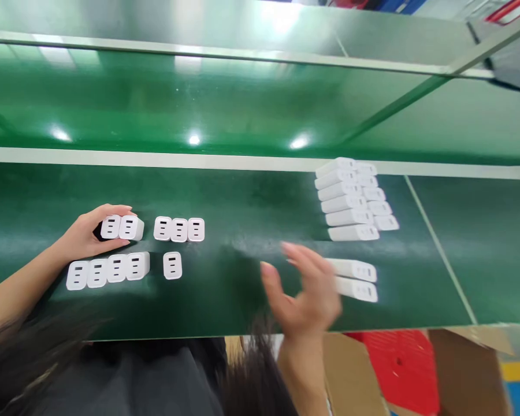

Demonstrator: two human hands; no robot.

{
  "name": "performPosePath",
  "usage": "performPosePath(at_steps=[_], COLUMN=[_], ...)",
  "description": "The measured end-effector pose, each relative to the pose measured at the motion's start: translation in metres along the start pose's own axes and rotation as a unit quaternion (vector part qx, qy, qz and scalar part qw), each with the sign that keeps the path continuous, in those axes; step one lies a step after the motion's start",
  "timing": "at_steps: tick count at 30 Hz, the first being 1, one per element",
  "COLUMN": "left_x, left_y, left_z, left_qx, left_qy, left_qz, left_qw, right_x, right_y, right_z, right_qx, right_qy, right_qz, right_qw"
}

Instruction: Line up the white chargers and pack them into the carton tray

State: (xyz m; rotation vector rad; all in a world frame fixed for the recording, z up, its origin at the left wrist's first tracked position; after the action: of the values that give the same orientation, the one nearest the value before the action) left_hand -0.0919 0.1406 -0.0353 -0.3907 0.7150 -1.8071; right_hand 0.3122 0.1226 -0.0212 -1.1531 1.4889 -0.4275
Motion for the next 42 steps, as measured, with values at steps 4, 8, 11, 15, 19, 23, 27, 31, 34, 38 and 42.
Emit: performPosePath(at_steps=[4,8,11,15,19,23,27,31,34,38,42], left_x=[0.000,-0.002,-0.003,-0.003,-0.001,0.002,-0.001,-0.013,-0.025,-0.041,-0.047], left_y=[-0.002,-0.004,-0.001,0.000,-0.006,-0.014,-0.018,-0.015,-0.009,-0.001,0.006], left_z=[-0.001,0.002,0.003,0.005,0.009,0.016,0.028,0.043,0.052,0.055,0.051], left_qx=[-0.014,-0.052,-0.058,-0.057,-0.075,-0.107,-0.153,-0.204,-0.226,-0.257,-0.235], left_qy=[-0.004,0.059,0.079,0.060,0.044,0.047,0.056,0.092,0.112,0.126,0.118], left_qz=[-0.005,0.015,0.015,0.011,0.007,-0.001,-0.031,-0.070,-0.097,-0.118,-0.118], left_qw=[1.000,0.997,0.995,0.996,0.996,0.993,0.986,0.972,0.963,0.951,0.957], right_x=[-0.051,-0.076,-0.075,-0.066,-0.065,-0.069,-0.070,-0.069,-0.069,-0.068,-0.067], right_y=[0.035,0.066,0.081,0.092,0.096,0.096,0.098,0.104,0.107,0.109,0.109], right_z=[-0.049,-0.069,-0.078,-0.086,-0.083,-0.070,-0.062,-0.059,-0.057,-0.056,-0.057], right_qx=[-0.134,-0.164,-0.199,-0.258,-0.310,-0.364,-0.418,-0.442,-0.458,-0.462,-0.457], right_qy=[-0.100,-0.140,-0.158,-0.147,-0.132,-0.126,-0.128,-0.160,-0.163,-0.163,-0.150], right_qz=[-0.288,-0.416,-0.408,-0.359,-0.359,-0.375,-0.355,-0.335,-0.337,-0.342,-0.335], right_qw=[0.943,0.883,0.877,0.885,0.870,0.843,0.826,0.817,0.806,0.802,0.810])
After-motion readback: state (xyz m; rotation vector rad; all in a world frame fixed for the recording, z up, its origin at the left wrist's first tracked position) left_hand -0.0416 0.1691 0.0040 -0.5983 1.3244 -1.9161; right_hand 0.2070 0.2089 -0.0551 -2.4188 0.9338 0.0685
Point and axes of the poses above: each hand's wrist, its own x-axis away from the middle knuckle, its own y-axis out of the palm, z = x × y, the point moved 2 cm from there along -x, towards the middle knuckle, and after that the axes turned 7 degrees about x, right-handed, at the moved point
